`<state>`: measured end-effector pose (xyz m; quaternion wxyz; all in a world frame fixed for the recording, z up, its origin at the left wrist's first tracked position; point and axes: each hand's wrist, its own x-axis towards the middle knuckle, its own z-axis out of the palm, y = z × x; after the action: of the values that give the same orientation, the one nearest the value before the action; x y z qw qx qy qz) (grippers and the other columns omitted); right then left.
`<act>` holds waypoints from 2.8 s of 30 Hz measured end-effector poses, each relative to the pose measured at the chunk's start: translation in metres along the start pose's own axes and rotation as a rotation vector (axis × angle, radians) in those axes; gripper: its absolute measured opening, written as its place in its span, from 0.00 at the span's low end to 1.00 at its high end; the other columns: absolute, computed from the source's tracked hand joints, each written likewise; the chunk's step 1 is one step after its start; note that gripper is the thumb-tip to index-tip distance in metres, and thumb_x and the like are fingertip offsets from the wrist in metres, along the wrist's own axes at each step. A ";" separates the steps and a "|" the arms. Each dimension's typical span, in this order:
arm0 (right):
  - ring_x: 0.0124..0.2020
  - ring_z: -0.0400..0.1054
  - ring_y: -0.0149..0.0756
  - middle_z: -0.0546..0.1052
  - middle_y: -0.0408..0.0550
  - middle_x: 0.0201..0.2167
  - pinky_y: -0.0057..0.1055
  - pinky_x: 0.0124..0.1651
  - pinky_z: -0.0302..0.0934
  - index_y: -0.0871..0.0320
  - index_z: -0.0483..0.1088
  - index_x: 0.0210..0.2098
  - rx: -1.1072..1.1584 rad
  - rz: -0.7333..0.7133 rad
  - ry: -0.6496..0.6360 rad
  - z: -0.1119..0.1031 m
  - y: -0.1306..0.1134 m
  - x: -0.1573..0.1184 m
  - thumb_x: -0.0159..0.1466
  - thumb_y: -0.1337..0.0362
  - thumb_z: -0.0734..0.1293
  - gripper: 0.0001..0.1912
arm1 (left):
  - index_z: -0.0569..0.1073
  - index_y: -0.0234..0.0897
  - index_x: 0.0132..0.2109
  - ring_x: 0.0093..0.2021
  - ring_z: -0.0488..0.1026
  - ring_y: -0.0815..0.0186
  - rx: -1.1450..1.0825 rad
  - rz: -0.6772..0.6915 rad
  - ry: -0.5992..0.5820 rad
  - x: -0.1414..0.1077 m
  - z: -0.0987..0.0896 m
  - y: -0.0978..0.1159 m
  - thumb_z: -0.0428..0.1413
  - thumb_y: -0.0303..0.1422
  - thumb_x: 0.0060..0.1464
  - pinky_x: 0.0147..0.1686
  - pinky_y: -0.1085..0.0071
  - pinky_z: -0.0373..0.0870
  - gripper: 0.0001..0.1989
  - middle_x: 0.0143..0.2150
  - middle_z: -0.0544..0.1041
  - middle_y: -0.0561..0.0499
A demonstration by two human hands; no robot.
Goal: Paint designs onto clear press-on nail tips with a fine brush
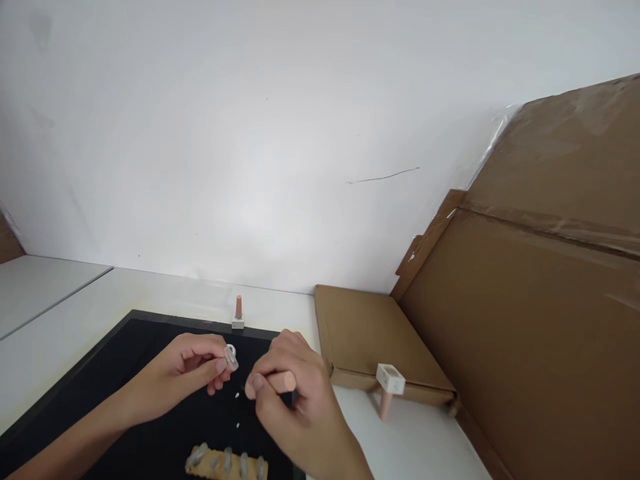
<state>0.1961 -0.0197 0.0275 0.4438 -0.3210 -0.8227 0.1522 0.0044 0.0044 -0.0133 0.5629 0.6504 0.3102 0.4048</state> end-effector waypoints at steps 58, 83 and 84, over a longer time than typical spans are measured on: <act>0.25 0.57 0.32 0.66 0.41 0.20 0.32 0.30 0.55 0.58 0.65 0.33 -0.363 -0.272 0.033 0.000 -0.007 0.000 0.58 0.78 0.60 0.10 | 0.75 0.35 0.28 0.27 0.69 0.68 0.355 0.230 0.211 -0.005 -0.001 0.008 0.52 0.28 0.56 0.29 0.74 0.65 0.10 0.26 0.75 0.51; 0.29 0.65 0.34 0.72 0.45 0.28 0.32 0.31 0.62 0.55 0.68 0.45 -0.068 -0.222 -0.007 -0.016 0.000 -0.003 0.61 0.75 0.61 0.15 | 0.77 0.34 0.33 0.29 0.74 0.69 0.489 0.524 0.234 -0.008 -0.004 0.005 0.53 0.20 0.54 0.29 0.76 0.70 0.09 0.30 0.77 0.48; 0.30 0.65 0.34 0.72 0.45 0.29 0.32 0.31 0.62 0.54 0.68 0.47 -0.049 -0.202 -0.003 -0.017 0.000 -0.005 0.62 0.74 0.61 0.16 | 0.77 0.34 0.34 0.29 0.74 0.69 0.502 0.568 0.251 -0.007 -0.004 0.004 0.53 0.19 0.53 0.29 0.77 0.70 0.10 0.30 0.77 0.48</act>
<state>0.2120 -0.0234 0.0332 0.4476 -0.2470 -0.8550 0.0870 -0.0029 -0.0007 -0.0107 0.2100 0.7730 0.2737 0.5324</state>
